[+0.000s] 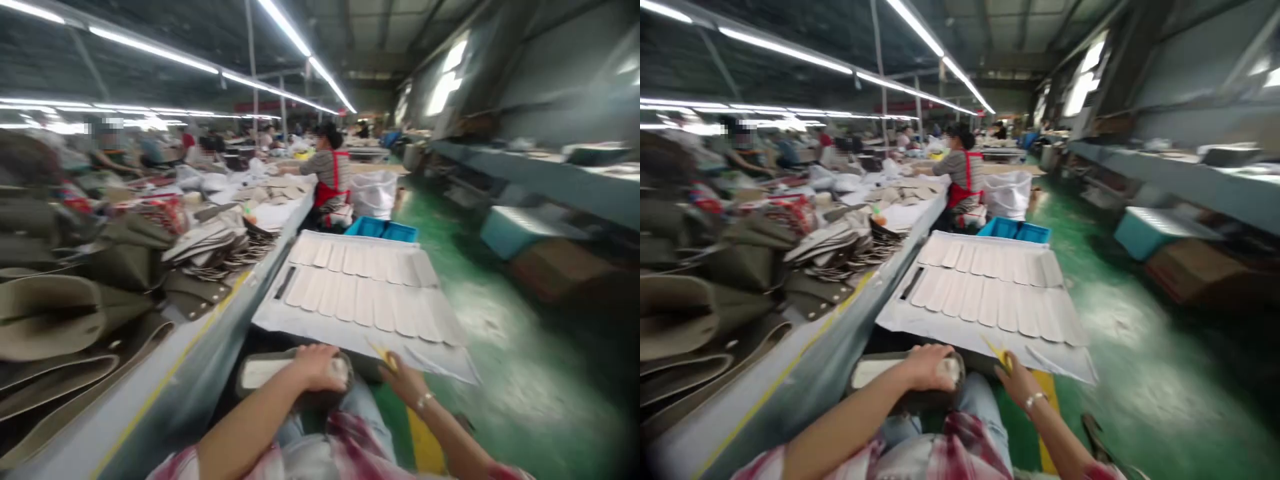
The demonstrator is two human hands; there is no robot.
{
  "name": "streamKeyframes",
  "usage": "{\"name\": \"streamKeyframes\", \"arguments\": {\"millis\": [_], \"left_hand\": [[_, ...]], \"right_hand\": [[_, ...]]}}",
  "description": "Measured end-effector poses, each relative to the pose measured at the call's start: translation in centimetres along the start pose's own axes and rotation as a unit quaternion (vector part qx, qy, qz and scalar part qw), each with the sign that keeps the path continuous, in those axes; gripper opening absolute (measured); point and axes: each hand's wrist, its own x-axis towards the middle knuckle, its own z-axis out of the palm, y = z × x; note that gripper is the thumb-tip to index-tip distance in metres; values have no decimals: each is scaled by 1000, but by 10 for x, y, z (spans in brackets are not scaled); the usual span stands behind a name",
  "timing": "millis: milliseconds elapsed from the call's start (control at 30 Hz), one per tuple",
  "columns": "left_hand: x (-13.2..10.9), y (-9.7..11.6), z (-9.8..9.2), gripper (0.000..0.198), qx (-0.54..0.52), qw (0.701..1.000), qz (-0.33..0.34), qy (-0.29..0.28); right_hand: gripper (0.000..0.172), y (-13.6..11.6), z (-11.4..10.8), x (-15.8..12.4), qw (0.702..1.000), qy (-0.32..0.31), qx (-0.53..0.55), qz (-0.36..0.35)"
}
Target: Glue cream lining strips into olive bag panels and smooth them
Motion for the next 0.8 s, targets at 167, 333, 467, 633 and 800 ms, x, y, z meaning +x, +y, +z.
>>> {"name": "streamKeyframes", "arguments": {"millis": [167, 333, 467, 633, 800], "left_hand": [[12, -8, 14, 82, -9, 999, 11, -38], [15, -8, 9, 82, -26, 998, 9, -60], [16, -5, 5, 79, -21, 998, -5, -62], [15, -3, 7, 78, -11, 998, -4, -59], [18, -11, 4, 75, -19, 999, -8, -45]], "right_hand": [[52, 45, -14, 6, 971, -10, -216, 97], [53, 43, -2, 54, 944, -77, -317, 47], [49, 51, -4, 76, 927, -104, -359, 30], [42, 59, -3, 84, 926, -90, -367, 13], [45, 34, 3, 63, 947, -57, -317, 13]]}}
